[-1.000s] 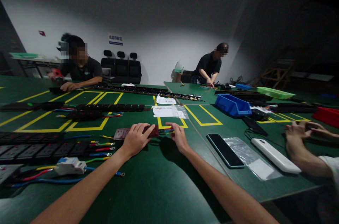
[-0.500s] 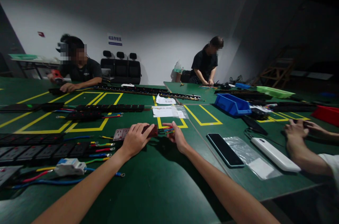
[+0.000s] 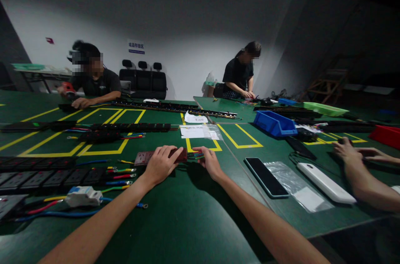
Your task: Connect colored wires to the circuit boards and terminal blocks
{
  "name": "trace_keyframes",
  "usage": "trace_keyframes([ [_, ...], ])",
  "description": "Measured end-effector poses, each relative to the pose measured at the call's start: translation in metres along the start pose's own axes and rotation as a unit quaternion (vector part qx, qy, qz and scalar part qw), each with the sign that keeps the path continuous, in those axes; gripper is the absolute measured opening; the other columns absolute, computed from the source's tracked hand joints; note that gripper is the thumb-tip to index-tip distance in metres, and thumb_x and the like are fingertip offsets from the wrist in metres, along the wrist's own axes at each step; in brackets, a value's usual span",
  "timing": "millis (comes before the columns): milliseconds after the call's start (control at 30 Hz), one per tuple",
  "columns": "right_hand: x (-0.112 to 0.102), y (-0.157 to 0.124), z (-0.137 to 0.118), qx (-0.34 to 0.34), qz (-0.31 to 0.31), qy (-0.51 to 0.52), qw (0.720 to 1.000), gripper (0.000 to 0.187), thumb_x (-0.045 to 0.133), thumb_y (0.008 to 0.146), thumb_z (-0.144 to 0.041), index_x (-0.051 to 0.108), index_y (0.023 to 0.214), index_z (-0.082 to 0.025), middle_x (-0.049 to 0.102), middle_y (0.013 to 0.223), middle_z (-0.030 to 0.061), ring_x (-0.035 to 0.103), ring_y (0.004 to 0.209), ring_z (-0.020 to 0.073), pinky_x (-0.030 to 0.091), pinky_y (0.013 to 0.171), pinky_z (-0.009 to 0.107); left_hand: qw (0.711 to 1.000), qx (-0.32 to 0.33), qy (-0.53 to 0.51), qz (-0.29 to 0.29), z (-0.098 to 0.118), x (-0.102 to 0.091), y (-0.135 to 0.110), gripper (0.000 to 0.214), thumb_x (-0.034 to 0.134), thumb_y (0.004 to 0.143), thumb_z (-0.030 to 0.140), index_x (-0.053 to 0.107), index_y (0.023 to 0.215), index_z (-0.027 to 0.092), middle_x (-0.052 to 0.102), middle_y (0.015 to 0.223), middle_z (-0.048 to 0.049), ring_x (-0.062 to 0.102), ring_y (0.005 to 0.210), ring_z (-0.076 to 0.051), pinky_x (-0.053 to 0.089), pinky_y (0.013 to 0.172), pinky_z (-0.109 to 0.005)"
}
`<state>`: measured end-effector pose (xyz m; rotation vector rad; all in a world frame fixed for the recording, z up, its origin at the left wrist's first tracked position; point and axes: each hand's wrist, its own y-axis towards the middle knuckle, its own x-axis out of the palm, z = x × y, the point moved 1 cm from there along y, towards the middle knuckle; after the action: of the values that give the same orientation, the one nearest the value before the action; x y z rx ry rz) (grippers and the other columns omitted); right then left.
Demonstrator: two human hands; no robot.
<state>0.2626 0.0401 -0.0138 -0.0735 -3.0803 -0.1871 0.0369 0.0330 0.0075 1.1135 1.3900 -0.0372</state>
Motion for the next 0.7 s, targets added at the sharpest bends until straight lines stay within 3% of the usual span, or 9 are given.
trace_keyframes([
  [167,0.0009,-0.0011,-0.0028,-0.014,0.001,-0.017,1.000,0.047,0.050,0.087,-0.053,0.079,0.097,-0.017,0.067,0.084,0.0057,0.054,0.057,0.0121,0.040,0.048,0.022,1.000,0.001,-0.005,0.002,-0.0004,0.0007,-0.0003,0.054,0.068,0.090,0.025,0.051,0.141,0.020,0.062,0.121,-0.0132,0.056,0.109,-0.029,0.044,0.090,-0.043],
  [700,-0.0014,0.0003,0.0002,-0.057,-0.010,-0.063,0.996,0.046,0.047,0.091,-0.052,0.078,0.097,-0.018,0.068,0.083,0.0065,0.055,0.057,0.0146,0.037,0.046,0.024,1.000,0.001,-0.005,-0.011,0.0010,-0.0013,0.0001,0.053,0.066,0.090,0.025,0.051,0.141,0.019,0.061,0.122,-0.0142,0.056,0.111,-0.030,0.045,0.091,-0.044],
])
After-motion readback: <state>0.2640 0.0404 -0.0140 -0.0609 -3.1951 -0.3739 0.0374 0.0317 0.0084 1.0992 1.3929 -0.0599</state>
